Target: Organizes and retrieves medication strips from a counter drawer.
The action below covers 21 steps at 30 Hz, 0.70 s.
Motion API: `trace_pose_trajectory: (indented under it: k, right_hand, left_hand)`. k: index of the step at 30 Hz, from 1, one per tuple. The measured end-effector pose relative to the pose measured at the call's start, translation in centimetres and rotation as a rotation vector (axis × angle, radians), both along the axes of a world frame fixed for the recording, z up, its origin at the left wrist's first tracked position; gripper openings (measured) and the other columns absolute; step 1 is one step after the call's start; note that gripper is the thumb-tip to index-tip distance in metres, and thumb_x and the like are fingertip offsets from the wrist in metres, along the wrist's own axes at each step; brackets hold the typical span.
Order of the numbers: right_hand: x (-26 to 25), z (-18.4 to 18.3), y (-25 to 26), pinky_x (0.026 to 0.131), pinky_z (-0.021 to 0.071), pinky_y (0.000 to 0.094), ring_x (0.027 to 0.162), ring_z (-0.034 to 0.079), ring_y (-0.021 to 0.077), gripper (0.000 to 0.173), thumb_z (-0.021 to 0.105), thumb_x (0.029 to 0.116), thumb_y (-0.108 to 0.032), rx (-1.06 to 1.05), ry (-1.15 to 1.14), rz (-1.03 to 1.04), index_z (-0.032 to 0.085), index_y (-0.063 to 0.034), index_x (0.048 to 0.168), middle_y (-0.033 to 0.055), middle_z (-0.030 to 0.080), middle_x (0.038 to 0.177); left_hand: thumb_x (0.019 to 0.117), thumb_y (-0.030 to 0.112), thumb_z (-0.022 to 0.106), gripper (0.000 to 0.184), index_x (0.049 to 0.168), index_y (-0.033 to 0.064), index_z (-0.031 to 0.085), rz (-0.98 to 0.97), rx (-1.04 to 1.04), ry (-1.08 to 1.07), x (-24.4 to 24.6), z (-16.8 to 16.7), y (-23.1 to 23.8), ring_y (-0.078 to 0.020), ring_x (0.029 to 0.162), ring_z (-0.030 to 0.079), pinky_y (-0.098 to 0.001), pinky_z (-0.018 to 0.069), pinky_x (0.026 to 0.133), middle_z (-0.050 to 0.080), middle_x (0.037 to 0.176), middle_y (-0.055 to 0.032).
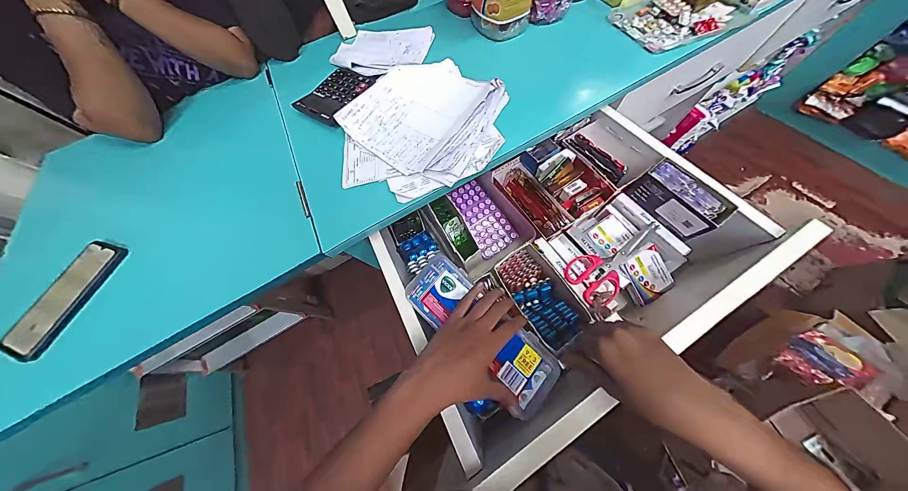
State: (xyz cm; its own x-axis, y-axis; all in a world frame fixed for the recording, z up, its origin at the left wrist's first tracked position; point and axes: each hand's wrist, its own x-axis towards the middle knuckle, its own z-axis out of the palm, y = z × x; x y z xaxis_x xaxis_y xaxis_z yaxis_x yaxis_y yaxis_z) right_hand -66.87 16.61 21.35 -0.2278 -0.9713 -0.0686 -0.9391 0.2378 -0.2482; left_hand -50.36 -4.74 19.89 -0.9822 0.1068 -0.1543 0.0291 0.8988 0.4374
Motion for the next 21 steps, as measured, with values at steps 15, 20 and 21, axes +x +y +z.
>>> trace_pose_trajectory:
  k: [15,20,21]
  right_hand:
    - [4.3,-3.1,5.3,0.055,0.0489,0.0506,0.054,0.062,0.0259,0.059,0.044,0.0976,-0.048,-0.359,0.066,-0.295,0.051,-0.0117,0.051,0.0069,0.056,0.052]
    - [6.2,-2.6,7.4,0.062,0.0483,0.0574,0.056,0.063,0.032,0.062,0.043,0.0959,-0.052,-0.239,0.077,-0.419,0.054,-0.0086,0.052,0.0108,0.058,0.053]
    - [6.4,-2.5,7.6,0.067,0.0489,0.0579,0.058,0.064,0.0321,0.062,0.044,0.0962,-0.051,-0.235,0.071,-0.43,0.055,-0.008,0.053,0.0113,0.059,0.054]
  left_hand:
    - [0.0687,0.057,0.085,0.097,0.151,0.0199,0.049,-0.208,-0.097,0.136,0.4,-1.8,2.6,-0.0364,0.138,0.049,-0.0597,0.0266,0.119,0.057,0.144,-0.0149]
    - [0.0729,0.054,0.084,0.1,0.156,0.0167,0.042,-0.237,-0.085,0.086,1.6,-1.6,5.7,-0.0386,0.141,0.044,-0.0597,0.021,0.121,0.051,0.149,-0.0187]
    - [0.0737,0.055,0.083,0.1,0.156,0.0156,0.041,-0.243,-0.099,0.088,1.6,-1.4,5.8,-0.0397,0.141,0.044,-0.0602,0.0212,0.12,0.051,0.149,-0.0202]
